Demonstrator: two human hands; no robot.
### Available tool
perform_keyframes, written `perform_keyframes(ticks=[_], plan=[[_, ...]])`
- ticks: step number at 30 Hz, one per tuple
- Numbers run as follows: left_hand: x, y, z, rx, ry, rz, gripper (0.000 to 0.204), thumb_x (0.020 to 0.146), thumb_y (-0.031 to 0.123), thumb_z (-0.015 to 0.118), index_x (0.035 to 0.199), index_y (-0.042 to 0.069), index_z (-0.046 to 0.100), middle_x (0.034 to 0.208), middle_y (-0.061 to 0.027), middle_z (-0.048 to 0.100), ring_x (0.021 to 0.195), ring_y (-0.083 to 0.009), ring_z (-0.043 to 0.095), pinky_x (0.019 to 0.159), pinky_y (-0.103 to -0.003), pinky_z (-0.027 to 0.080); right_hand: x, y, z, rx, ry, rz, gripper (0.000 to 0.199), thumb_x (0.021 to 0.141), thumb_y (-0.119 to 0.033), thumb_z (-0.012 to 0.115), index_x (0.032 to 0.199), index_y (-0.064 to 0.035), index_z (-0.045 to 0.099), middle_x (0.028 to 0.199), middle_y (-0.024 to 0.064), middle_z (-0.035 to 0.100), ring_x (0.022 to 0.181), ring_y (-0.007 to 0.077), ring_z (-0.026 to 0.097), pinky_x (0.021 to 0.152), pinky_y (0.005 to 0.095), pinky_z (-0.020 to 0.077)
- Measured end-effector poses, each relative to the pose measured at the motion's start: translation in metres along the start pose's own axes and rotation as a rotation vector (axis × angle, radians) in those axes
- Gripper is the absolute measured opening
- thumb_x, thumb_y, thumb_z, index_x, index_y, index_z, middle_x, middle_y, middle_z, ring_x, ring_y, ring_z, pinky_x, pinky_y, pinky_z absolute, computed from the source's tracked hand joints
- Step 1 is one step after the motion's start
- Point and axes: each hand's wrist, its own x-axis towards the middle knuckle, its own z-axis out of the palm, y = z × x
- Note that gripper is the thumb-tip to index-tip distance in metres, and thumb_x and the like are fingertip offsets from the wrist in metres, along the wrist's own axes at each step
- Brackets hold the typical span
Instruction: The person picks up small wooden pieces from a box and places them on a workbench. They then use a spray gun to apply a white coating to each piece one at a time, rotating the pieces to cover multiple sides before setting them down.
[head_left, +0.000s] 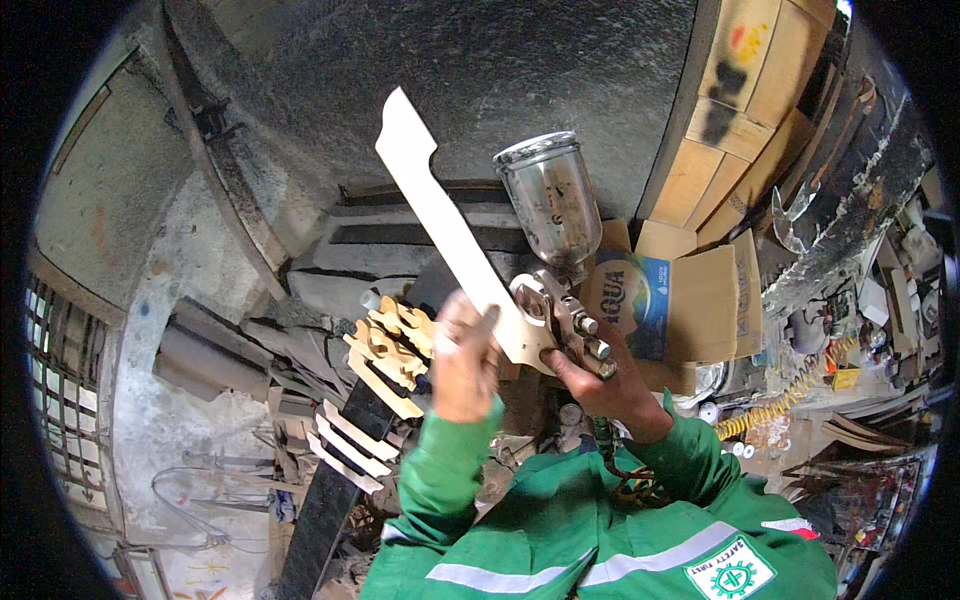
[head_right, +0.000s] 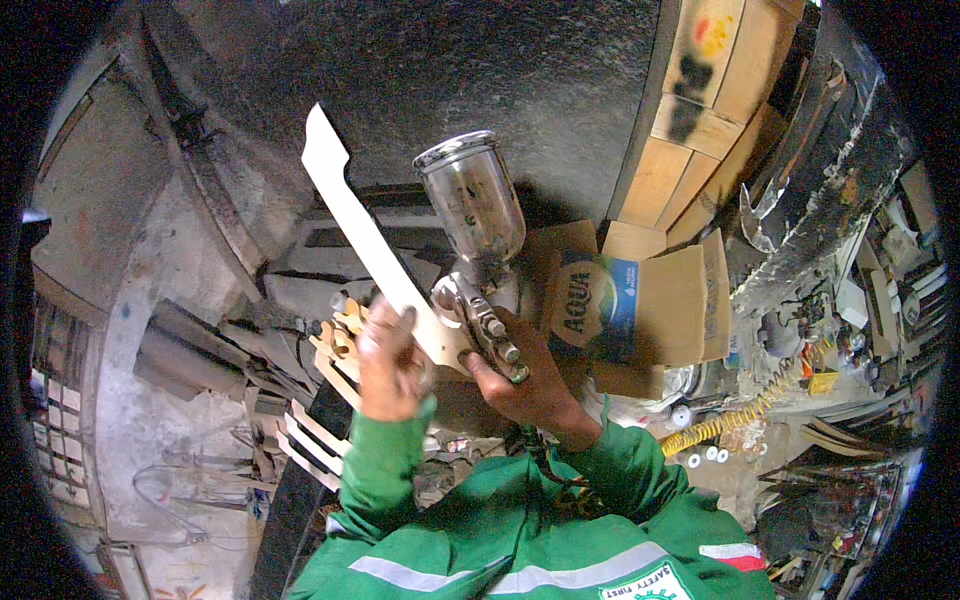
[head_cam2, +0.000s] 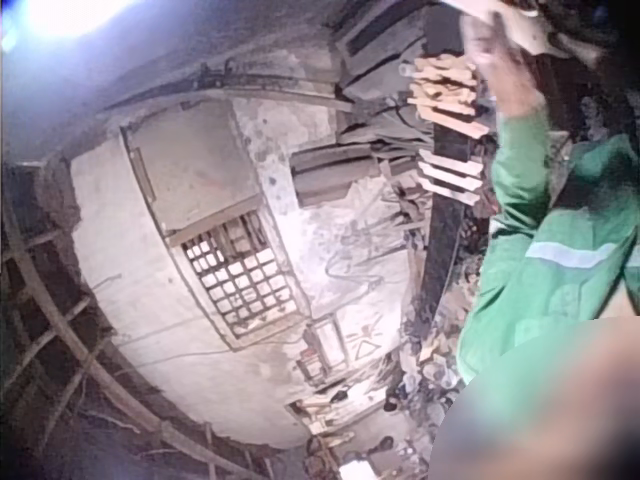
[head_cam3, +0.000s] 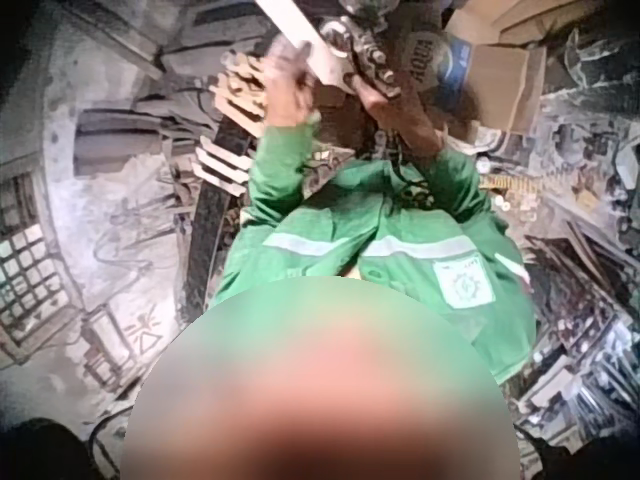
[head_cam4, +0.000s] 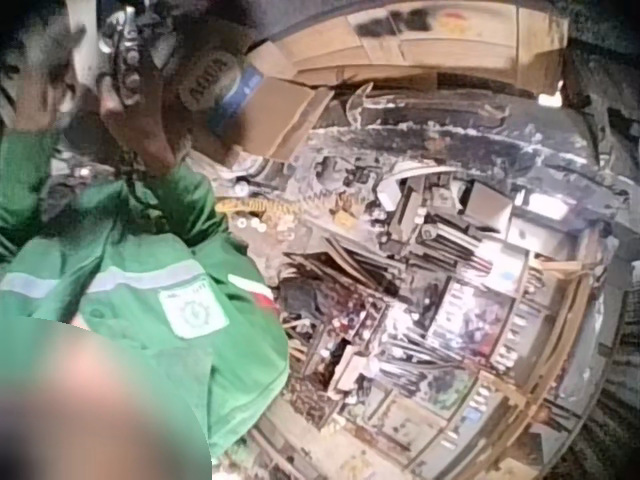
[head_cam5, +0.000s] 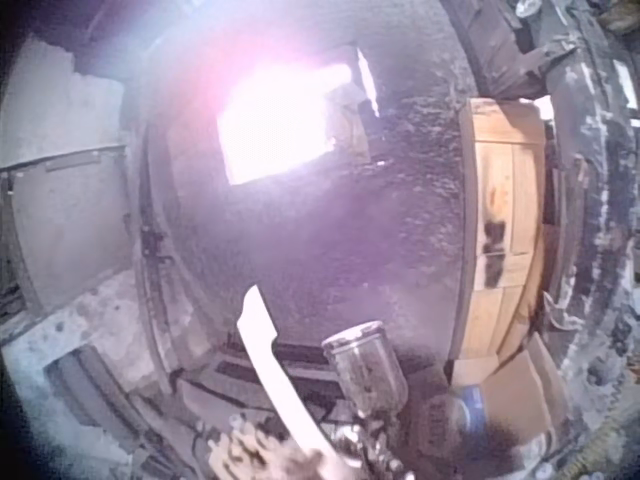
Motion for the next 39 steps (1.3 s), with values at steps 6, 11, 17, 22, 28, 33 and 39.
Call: perform_keyframes(ticks=[6, 11, 17, 22, 28, 33, 39], plan=[[0.066, 0.041, -0.029, 0.010, -0.061, 0.029, 0.013, 0.084, 0.008, 0.059, 0.094, 0.000, 0.058, 0.076, -0.0045, 0.062, 0.065, -0.0124, 0.063, 0.062, -0.022, 0.055, -0.001, -0.011, -0.007, 0.311, -0.031, 0.297, 0.033, 0.083, -0.010, 0.061, 0.114, -0.0014, 0.052, 0.097, 0.0110, 0.061, 0.091, 0.0175, 0.058, 0.079, 0.0289, 0.0459], [0.111, 0.060, -0.088, -0.247, 0.275, -0.043, 0.008, 0.085, 0.007, 0.058, 0.088, -0.001, 0.057, 0.084, -0.0083, 0.063, 0.081, -0.0184, 0.064, 0.069, -0.026, 0.057, -0.009, -0.032, -0.034, 0.660, -0.096, 0.599, 0.024, 0.092, -0.017, 0.053, 0.111, -0.0023, 0.054, 0.094, 0.0059, 0.061, 0.086, 0.0144, 0.057, 0.079, 0.0263, 0.0448], [0.141, 0.030, -0.147, -0.461, 0.425, -0.040, 0.011, 0.083, 0.000, 0.060, 0.093, -0.003, 0.058, 0.088, -0.0085, 0.064, 0.085, -0.0170, 0.062, 0.080, -0.031, 0.054, -0.019, -0.065, -0.069, 0.373, -0.033, 0.343, 0.031, 0.096, -0.022, 0.041, 0.117, -0.0004, 0.050, 0.095, 0.0096, 0.061, 0.091, 0.0144, 0.056, 0.085, 0.0276, 0.0419], [0.146, 0.003, -0.152, -0.084, 0.313, 0.158, 0.004, 0.082, -0.002, 0.059, 0.081, -0.005, 0.058, 0.083, -0.0116, 0.064, 0.081, -0.0213, 0.063, 0.082, -0.038, 0.055, -0.003, -0.077, -0.071, 0.092, 0.154, 0.284, 0.021, 0.091, -0.016, 0.054, 0.104, -0.0006, 0.054, 0.083, 0.0066, 0.062, 0.077, 0.0147, 0.060, 0.071, 0.0278, 0.0465], [0.148, 0.009, -0.118, -0.671, 0.513, -0.116, 0.004, 0.083, -0.002, 0.057, 0.086, -0.006, 0.058, 0.085, -0.0106, 0.064, 0.082, -0.0176, 0.062, 0.084, -0.033, 0.054, -0.009, -0.085, -0.059, 0.010, 0.222, 0.051, 0.019, 0.080, -0.010, 0.064, 0.095, -0.0023, 0.058, 0.077, 0.0118, 0.061, 0.066, 0.0232, 0.061, 0.060, 0.0329, 0.0474], [0.132, 0.001, -0.113, 0.361, 0.171, 0.204, 0.015, 0.085, 0.001, 0.058, 0.098, -0.006, 0.053, 0.089, -0.0051, 0.060, 0.087, -0.0095, 0.056, 0.084, -0.020, 0.049, -0.010, -0.090, -0.064, -0.219, 0.123, -0.153, 0.027, 0.079, -0.007, 0.065, 0.104, -0.0008, 0.054, 0.085, 0.0090, 0.060, 0.076, 0.0185, 0.060, 0.066, 0.0293, 0.0472], [0.136, 0.007, -0.134, -0.444, 0.333, -0.070, 0.006, 0.083, -0.002, 0.059, 0.085, -0.007, 0.058, 0.082, -0.0101, 0.063, 0.079, -0.0167, 0.061, 0.078, -0.031, 0.056, 0.003, -0.077, -0.071, 0.150, 0.246, 0.246, 0.017, 0.080, -0.013, 0.064, 0.094, -0.0042, 0.059, 0.077, 0.0104, 0.063, 0.068, 0.0240, 0.063, 0.061, 0.0335, 0.0474]])
